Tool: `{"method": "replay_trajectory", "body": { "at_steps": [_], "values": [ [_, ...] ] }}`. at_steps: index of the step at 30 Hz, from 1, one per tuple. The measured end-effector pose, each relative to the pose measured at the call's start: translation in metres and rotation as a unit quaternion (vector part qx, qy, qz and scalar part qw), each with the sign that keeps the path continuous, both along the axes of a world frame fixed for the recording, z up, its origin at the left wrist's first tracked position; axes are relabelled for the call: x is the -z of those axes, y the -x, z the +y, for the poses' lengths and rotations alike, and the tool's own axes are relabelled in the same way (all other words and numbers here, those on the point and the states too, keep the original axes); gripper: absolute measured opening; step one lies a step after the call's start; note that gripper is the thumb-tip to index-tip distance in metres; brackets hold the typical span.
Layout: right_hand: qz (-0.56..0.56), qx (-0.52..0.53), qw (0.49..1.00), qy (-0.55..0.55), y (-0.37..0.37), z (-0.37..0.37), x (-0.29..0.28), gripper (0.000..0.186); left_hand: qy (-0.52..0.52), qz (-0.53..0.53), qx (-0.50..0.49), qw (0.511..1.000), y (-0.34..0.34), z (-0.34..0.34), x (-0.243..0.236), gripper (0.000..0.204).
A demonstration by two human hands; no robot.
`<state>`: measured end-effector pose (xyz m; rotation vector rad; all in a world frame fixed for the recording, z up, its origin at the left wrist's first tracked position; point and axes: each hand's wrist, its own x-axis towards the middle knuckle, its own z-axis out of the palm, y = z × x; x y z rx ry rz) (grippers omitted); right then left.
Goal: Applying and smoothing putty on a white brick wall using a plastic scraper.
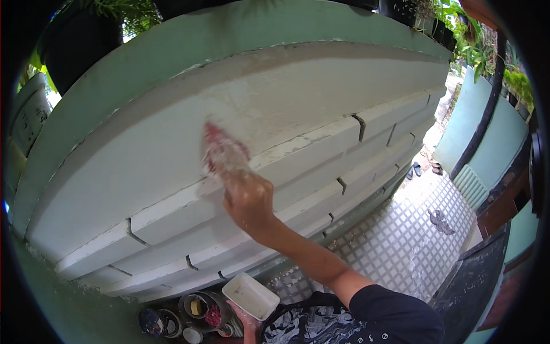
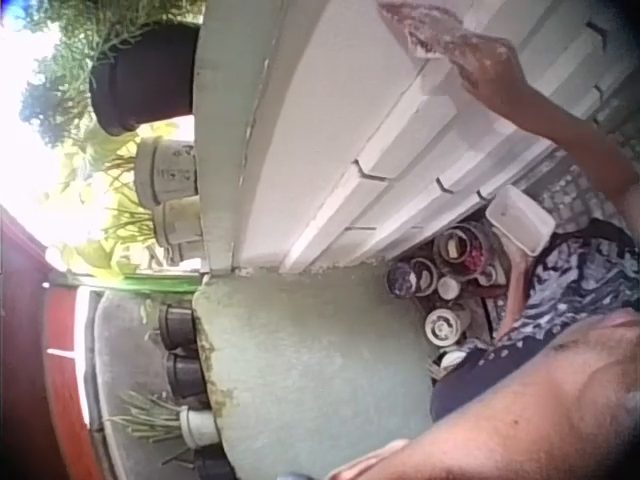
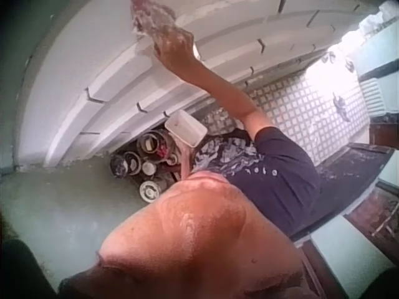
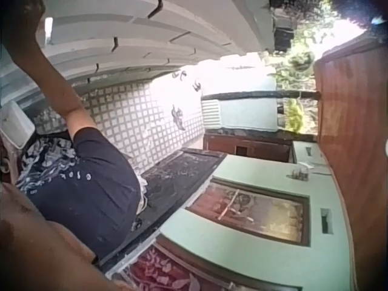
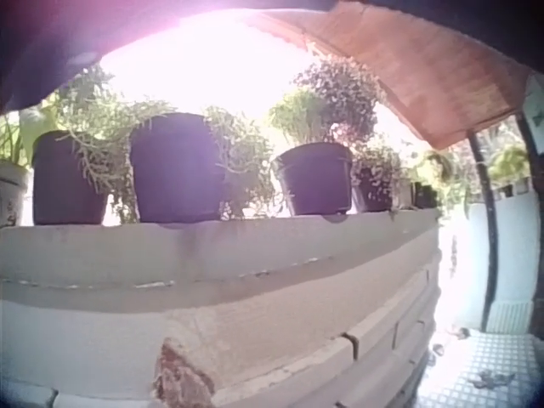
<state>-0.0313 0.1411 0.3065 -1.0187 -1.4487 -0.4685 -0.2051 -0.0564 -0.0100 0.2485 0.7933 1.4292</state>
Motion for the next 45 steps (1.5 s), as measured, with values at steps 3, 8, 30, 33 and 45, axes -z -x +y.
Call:
{"method": "replay_trajectory", "body": {
  "at_steps": [3,8,30,33,45],
  "values": [
    [0.054,-0.108,0.992,-0.046,-0.008,-0.01,0.001,0.043,0.004,0.028,-0.009,1.0,-0.009,0.002,-0.005,0.073],
    [0.138,0.077,0.983,-0.09,-0.085,0.028,-0.035,0.038,-0.012,0.027,-0.026,0.999,-0.01,0.001,-0.001,0.074],
    [-0.256,0.005,0.949,-0.184,-0.158,0.062,-0.093,0.043,-0.025,0.016,-0.031,0.999,-0.042,0.029,-0.005,0.073],
    [-0.264,-0.038,0.958,-0.107,-0.165,0.038,-0.076,0.045,-0.022,0.015,-0.033,0.999,-0.047,0.027,-0.004,0.073],
    [-0.002,0.09,0.995,-0.031,-0.091,0.039,-0.008,0.047,0.001,0.041,0.008,0.999,-0.041,0.024,0.001,0.072]
  ]
}}
